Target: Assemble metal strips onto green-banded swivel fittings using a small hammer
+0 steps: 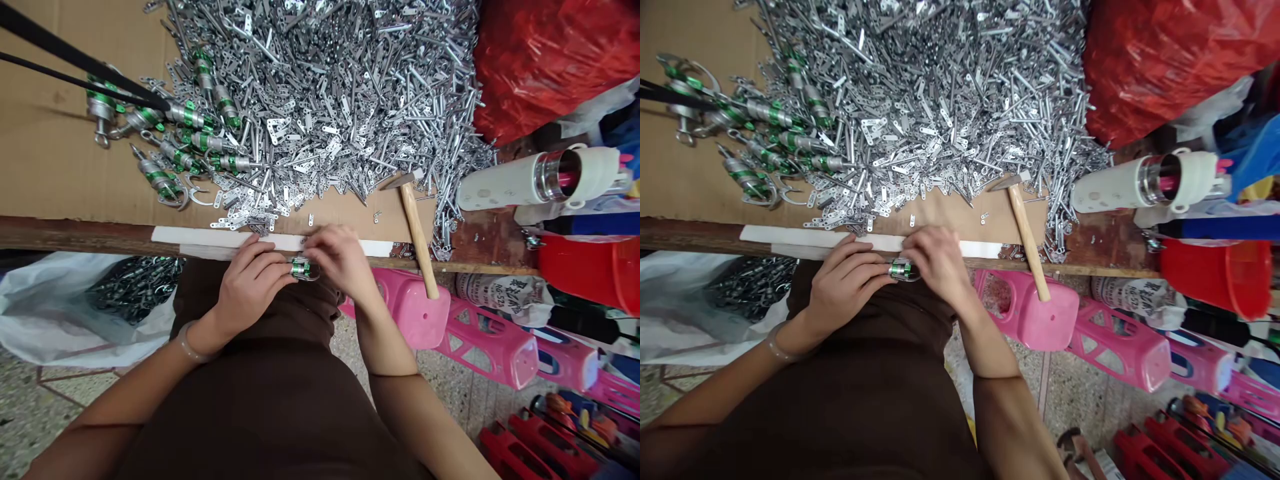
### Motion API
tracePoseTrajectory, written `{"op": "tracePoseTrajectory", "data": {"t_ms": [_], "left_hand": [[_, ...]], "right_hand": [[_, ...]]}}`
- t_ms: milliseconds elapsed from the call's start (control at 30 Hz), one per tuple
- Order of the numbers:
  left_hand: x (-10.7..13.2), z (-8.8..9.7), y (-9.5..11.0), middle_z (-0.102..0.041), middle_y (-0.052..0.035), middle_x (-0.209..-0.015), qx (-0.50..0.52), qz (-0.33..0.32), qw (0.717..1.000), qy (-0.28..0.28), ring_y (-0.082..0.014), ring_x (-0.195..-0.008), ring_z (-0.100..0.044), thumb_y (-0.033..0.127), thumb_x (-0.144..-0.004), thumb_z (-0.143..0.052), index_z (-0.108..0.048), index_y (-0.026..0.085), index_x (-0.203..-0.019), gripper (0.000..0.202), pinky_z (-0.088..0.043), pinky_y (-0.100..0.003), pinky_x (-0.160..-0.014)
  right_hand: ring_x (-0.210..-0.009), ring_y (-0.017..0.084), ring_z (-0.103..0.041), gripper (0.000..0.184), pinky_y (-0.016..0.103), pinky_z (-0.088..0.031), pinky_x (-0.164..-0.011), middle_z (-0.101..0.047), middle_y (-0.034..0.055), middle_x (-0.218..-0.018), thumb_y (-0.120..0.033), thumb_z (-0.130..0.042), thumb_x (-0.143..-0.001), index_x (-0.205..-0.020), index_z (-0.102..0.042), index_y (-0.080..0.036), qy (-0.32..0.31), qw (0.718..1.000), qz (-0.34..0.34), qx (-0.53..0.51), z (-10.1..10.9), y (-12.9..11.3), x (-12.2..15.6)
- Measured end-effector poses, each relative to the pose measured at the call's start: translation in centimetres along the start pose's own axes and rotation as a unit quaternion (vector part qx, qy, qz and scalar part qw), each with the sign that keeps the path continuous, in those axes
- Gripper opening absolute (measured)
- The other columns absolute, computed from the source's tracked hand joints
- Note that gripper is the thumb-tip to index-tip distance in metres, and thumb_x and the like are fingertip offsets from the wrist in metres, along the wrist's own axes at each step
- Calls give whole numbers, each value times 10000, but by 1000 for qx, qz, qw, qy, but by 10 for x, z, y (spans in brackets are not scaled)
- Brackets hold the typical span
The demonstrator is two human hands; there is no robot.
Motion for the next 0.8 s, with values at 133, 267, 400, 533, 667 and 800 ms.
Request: {"op": "tracePoseTrajectory", "data": {"t_ms": [133, 267, 400, 533, 667, 800], "left_hand": [[-1, 1, 0, -671, -5, -815, 8, 3, 1000, 6, -201, -921, -584, 198, -772, -649, -613, 189, -821, 61, -479, -464, -952], [-2, 2, 2, -668, -20, -801, 3, -9, 1000, 9, -213, -903, -586, 183, -751, -668, -608, 170, -817, 89, -488, -478, -935], [-3, 1, 2, -669, -16, -807, 0, -1, 1000, -3, -208, -914, -582, 181, -763, -654, -611, 183, -820, 72, -486, -472, -939], [-4, 2, 2, -668, -18, -802, -1, -3, 1000, -4, -206, -917, -582, 186, -762, -657, -613, 183, -817, 70, -484, -460, -943], [-4, 1, 2, -670, -12, -801, -2, 1, 1000, -7, -207, -921, -581, 190, -766, -653, -616, 190, -816, 62, -480, -462, -943], [-3, 1, 1, -671, -8, -807, -4, 1, 1000, 4, -203, -913, -584, 207, -772, -649, -613, 189, -824, 66, -479, -463, -946]], "right_hand": [[-830, 183, -531, 139, 357, -404, -777, -587, 46, -900, -313, -520, -836, -902, -560, -196, 288, 942, -163, 46, 70, 70, 12], [-974, 262, -489, 324, 455, -325, -896, -566, 156, -1006, -323, -601, -770, -1011, -542, -115, 314, 885, -277, 204, 105, 126, 15], [-937, 236, -521, 269, 396, -378, -843, -582, 173, -995, -313, -443, -870, -999, -550, -103, 283, 895, -272, 210, 100, 112, 18], [-575, 148, -529, 271, 272, -413, -579, -602, 23, -699, -357, -364, -904, -974, -568, -194, 149, 958, -195, 150, 58, 50, 41], [-646, 140, -614, 309, 236, -464, -598, -664, 34, -802, -222, -361, -901, -1177, -495, -198, 80, 993, 15, 82, 26, -13, 66], [-606, 150, -628, 321, 232, -462, -536, -671, 41, -726, -249, -323, -923, -1154, -532, -171, 21, 989, 3, 146, 11, -21, 68]]}}
Point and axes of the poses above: each hand's wrist, its own x-axis away from the middle knuckle, its own z-axis out of the back of the hand, y = z × x, the point moved 7 cm from there along -x, towards the middle knuckle
